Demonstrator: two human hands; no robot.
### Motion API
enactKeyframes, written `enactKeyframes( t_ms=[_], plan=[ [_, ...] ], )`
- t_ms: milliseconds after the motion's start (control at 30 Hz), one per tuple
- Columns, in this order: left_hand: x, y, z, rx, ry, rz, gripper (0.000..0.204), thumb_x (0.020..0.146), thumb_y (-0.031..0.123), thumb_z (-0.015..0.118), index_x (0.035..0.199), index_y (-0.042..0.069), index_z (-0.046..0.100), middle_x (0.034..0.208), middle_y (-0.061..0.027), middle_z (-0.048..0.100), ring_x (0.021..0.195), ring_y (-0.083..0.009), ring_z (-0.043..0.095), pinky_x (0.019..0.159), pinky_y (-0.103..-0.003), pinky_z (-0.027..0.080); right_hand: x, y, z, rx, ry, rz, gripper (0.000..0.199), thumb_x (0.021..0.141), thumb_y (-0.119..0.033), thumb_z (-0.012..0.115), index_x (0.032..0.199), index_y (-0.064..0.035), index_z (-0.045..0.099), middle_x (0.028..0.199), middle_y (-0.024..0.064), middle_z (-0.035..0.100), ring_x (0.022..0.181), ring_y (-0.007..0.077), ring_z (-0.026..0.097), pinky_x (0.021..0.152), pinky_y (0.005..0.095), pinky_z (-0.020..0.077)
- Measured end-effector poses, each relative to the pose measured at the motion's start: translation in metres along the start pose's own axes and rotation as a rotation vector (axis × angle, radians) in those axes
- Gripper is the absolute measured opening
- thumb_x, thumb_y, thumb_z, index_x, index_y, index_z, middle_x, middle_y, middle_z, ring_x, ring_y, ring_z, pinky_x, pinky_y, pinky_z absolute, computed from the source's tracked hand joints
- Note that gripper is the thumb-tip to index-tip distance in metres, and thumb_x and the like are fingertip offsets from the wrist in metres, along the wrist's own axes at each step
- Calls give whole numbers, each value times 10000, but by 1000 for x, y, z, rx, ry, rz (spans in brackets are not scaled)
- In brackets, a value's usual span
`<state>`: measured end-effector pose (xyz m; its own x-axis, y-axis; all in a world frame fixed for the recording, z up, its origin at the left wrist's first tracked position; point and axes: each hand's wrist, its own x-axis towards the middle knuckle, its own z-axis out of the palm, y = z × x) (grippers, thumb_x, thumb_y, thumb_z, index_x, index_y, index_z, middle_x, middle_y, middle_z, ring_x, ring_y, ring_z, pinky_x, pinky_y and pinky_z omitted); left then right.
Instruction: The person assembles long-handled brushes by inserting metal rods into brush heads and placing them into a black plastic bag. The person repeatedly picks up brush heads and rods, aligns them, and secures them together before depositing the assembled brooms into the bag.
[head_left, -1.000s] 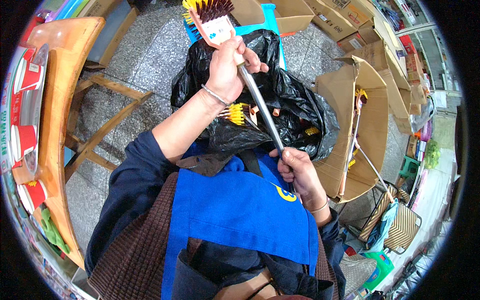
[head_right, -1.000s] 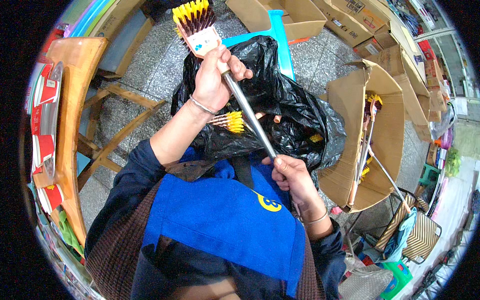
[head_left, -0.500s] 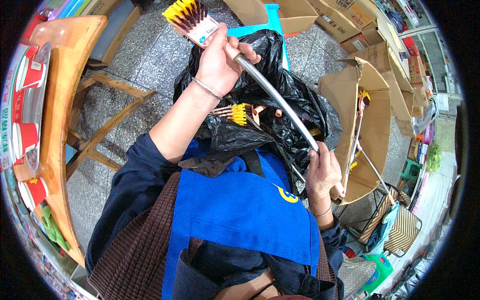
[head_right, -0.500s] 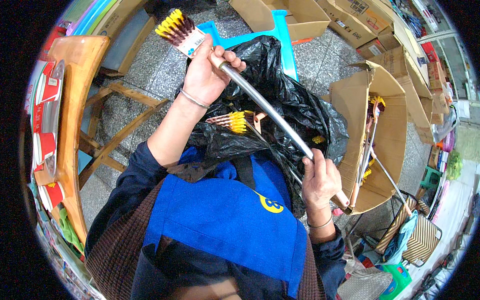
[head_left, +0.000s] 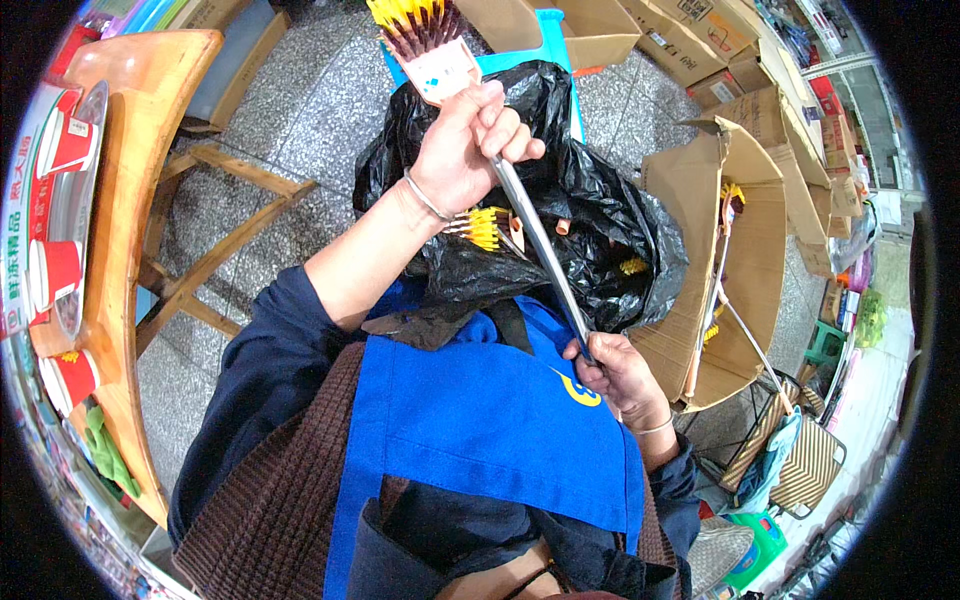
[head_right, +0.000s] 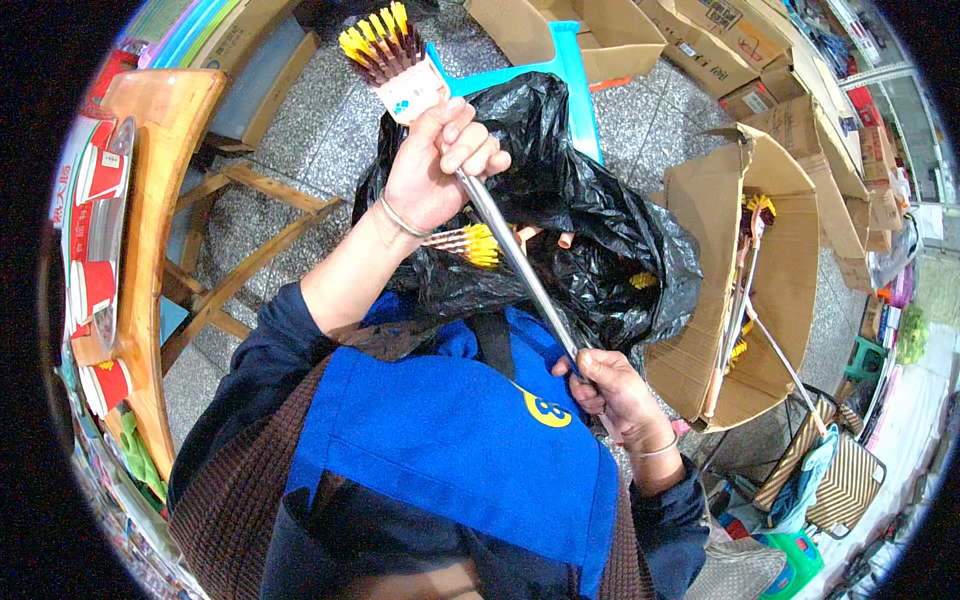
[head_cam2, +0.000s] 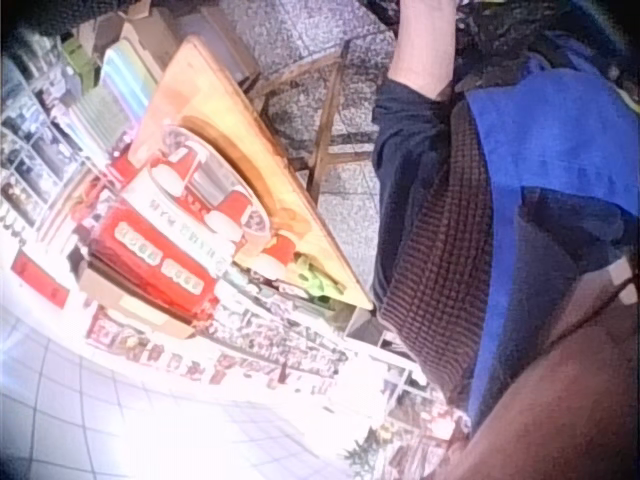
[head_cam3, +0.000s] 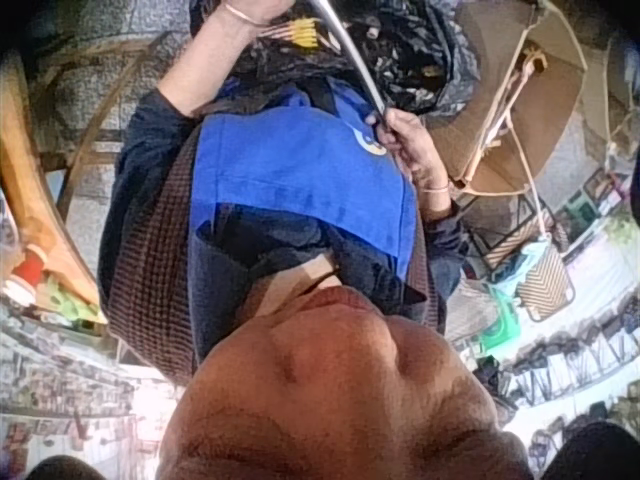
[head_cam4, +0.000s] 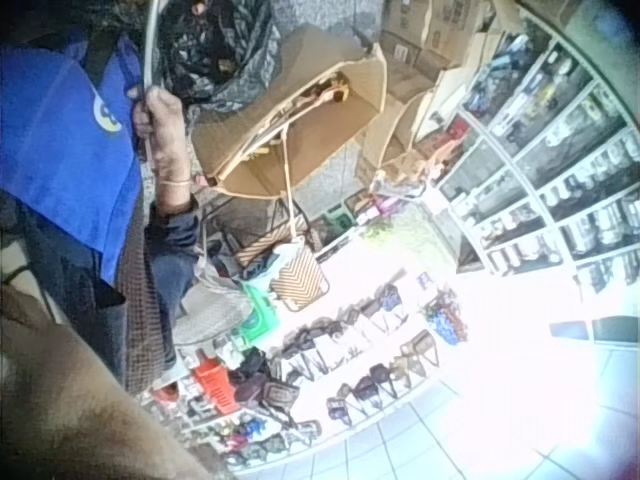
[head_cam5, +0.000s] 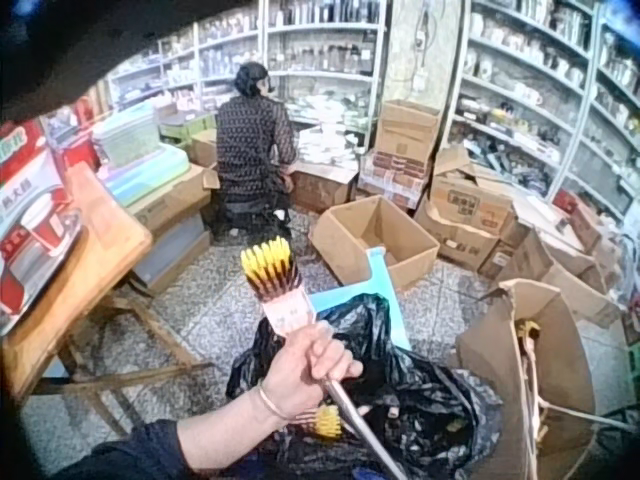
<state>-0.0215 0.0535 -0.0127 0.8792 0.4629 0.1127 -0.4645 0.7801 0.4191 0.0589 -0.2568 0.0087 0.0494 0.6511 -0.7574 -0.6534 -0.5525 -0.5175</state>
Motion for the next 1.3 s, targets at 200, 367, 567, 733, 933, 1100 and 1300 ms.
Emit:
enactKeyframes(
  t_ms=[200, 367, 567, 733, 933, 1100, 1300],
  plan=[
    [8, 1, 1, -32, 296, 110, 339, 952, 263, 480, 649, 136, 395, 523, 19, 363, 543, -143, 406, 729, -370, 482, 3, -2, -3, -576, 372, -478, 299, 921, -281, 585, 1030, -6, 624, 674, 16, 558, 576, 88, 484, 520, 226, 386],
    [16, 14, -6, -93, 614, 201, 293, 929, 229, 517, 680, 122, 405, 560, -13, 418, 537, -179, 453, 677, -414, 499, 0, -4, -1, -1478, 1001, -936, 311, 820, -229, 666, 1105, -107, 636, 709, 80, 523, 608, 257, 513, 550, 385, 413],
    [13, 15, -8, -46, 642, 229, 296, 933, 228, 510, 680, 127, 393, 540, -5, 379, 528, -171, 424, 669, -386, 490, -2, 1, 4, -1598, 1030, -958, 345, 784, -216, 702, 1120, -154, 649, 662, 55, 497, 546, 220, 489, 501, 350, 399],
    [12, 17, -6, -66, 560, 190, 292, 930, 209, 504, 679, 127, 378, 521, 15, 338, 507, -147, 385, 633, -358, 469, -1, 13, 11, -1146, 805, -823, 282, 823, -195, 697, 1081, -89, 658, 763, 105, 643, 651, 224, 624, 610, 305, 500],
    [11, 13, -8, -87, 508, 189, 282, 919, 187, 514, 680, 126, 375, 511, 19, 324, 478, -134, 364, 589, -331, 424, 2, 19, 13, -662, 493, -523, 274, 874, -202, 662, 1064, -4, 645, 791, 4, 630, 744, 74, 533, 679, 223, 451],
    [24, 32, -20, -264, 411, 151, 347, 897, 151, 520, 600, 136, 340, 499, 43, 329, 436, -99, 343, 568, -305, 379, 6, -5, 8, -683, 397, -451, 306, 838, -161, 693, 1096, -10, 627, 884, 18, 627, 809, 84, 539, 737, 235, 457],
    [21, 68, -48, -225, 497, 193, 337, 904, 131, 476, 604, 135, 321, 471, 18, 281, 472, -143, 316, 615, -329, 392, -30, -45, -10, -694, 300, -605, 794, 683, 2, 787, 1376, -60, 405, 1175, 71, 507, 1072, 138, 480, 921, 297, 455]
  ],
)
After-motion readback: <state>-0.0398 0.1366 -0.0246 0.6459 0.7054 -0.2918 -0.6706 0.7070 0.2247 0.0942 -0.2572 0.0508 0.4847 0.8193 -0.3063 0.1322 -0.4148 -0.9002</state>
